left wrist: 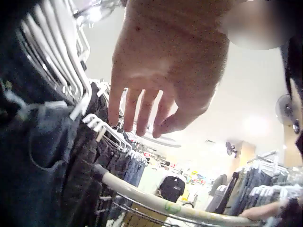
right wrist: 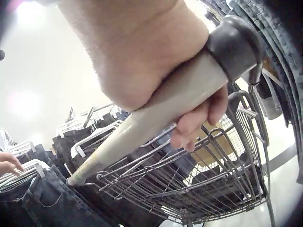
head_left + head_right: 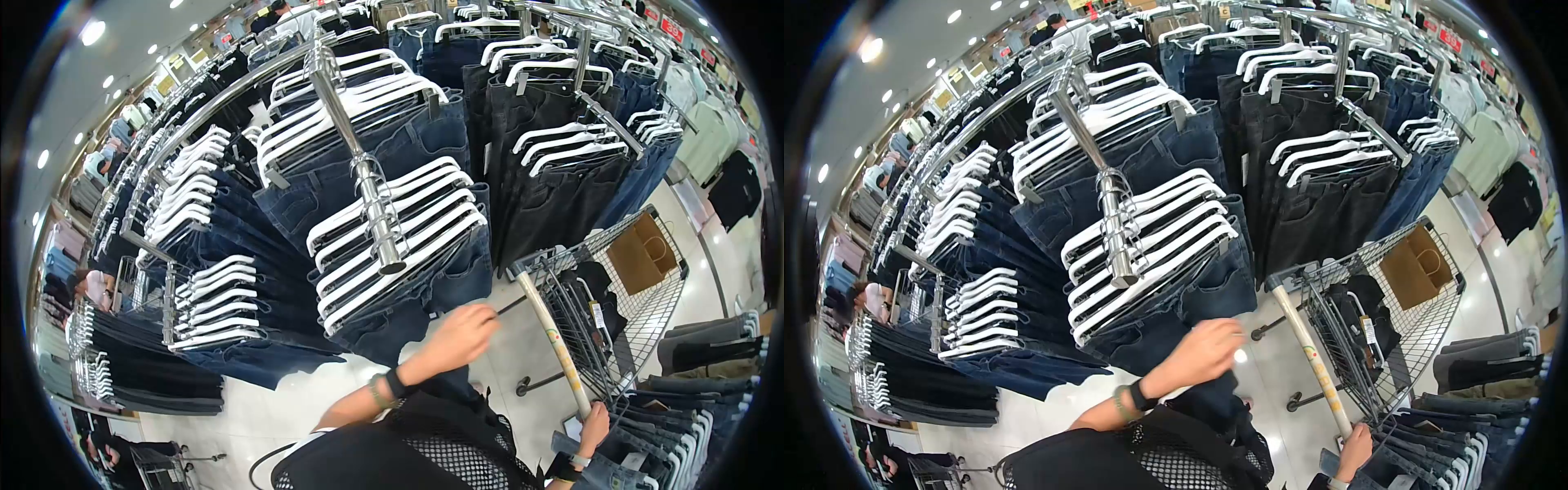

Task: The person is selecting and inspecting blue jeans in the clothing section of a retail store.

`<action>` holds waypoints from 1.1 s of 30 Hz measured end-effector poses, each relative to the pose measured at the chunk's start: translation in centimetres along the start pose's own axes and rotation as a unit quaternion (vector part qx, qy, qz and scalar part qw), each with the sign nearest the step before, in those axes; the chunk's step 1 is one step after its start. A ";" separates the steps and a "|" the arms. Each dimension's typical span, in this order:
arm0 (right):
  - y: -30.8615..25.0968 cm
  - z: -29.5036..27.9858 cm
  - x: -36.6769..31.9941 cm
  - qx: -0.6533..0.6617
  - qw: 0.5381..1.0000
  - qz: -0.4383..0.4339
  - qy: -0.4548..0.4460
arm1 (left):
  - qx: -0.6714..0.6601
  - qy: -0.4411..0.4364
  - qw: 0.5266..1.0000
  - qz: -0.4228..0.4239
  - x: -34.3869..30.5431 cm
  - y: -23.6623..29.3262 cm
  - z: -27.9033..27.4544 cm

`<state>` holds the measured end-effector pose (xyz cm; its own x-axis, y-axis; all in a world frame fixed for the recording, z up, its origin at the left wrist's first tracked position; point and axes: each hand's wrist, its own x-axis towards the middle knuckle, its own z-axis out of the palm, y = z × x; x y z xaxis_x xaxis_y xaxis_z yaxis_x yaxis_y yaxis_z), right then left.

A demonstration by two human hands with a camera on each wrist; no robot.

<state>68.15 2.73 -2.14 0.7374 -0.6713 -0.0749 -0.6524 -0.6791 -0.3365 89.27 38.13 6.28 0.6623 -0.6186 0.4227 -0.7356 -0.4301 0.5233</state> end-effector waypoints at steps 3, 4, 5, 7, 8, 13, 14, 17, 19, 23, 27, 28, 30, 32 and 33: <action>0.6 0.3 -0.6 0.015 1.000 -0.010 -0.001 | 0.142 0.082 0.985 -0.048 -4.1 2.0 -6.1; 0.9 -0.1 -0.6 -0.031 0.997 0.000 -0.071 | 0.174 0.147 0.970 -0.084 -5.4 2.1 -7.5; 1.3 0.0 -0.7 -0.033 0.997 -0.002 -0.068 | 0.243 0.175 0.944 -0.136 -6.4 2.5 -9.2; 1.6 0.6 -1.0 -0.034 0.996 -0.020 -0.084 | 0.327 0.221 0.894 -0.211 -8.7 1.9 -11.8; 1.3 0.8 -1.1 -0.036 0.996 -0.022 -0.080 | 0.339 0.217 0.878 -0.259 -10.0 1.4 -12.6; -9.4 -1.4 -0.7 0.373 0.915 -0.151 -0.005 | 0.311 0.181 0.892 -0.276 -13.4 0.2 -13.6; -13.6 -2.3 -1.0 0.394 0.900 -0.177 -0.060 | 0.299 0.173 0.903 -0.257 -13.5 0.2 -13.8; -25.2 -1.4 -2.7 0.459 0.816 -0.265 -0.230 | 0.240 0.162 0.930 -0.225 -14.0 0.3 -14.5; -33.3 -1.3 -6.1 0.500 0.730 -0.304 -0.354 | 0.210 0.168 0.940 -0.210 -14.7 0.6 -14.7; -42.2 3.5 -9.7 0.632 0.589 -0.227 -0.450 | 0.110 0.171 0.955 -0.215 -17.5 0.8 -13.9; -43.6 4.8 -9.1 0.752 0.416 -0.103 -0.500 | 0.070 0.158 0.966 -0.193 -20.2 1.2 -13.7; -43.3 4.2 -9.3 0.757 0.417 -0.113 -0.489 | -0.002 0.147 0.964 -0.222 -20.9 1.4 -13.7; -42.7 2.1 -9.3 0.766 0.427 -0.129 -0.462 | -0.109 0.135 0.953 -0.249 -22.3 1.4 -13.2; -41.9 -1.1 -9.5 0.801 0.378 -0.080 -0.458 | -0.125 0.082 0.958 -0.245 -23.2 1.4 -12.8; -41.0 -2.1 -9.4 0.816 0.327 -0.049 -0.474 | -0.129 0.064 0.962 -0.233 -23.7 1.0 -12.2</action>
<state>87.63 36.29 14.35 0.9683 0.2495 0.0152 -0.2258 0.8989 -0.3754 74.53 60.35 5.83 0.9358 -0.3045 0.1776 -0.3063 -0.4532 0.8371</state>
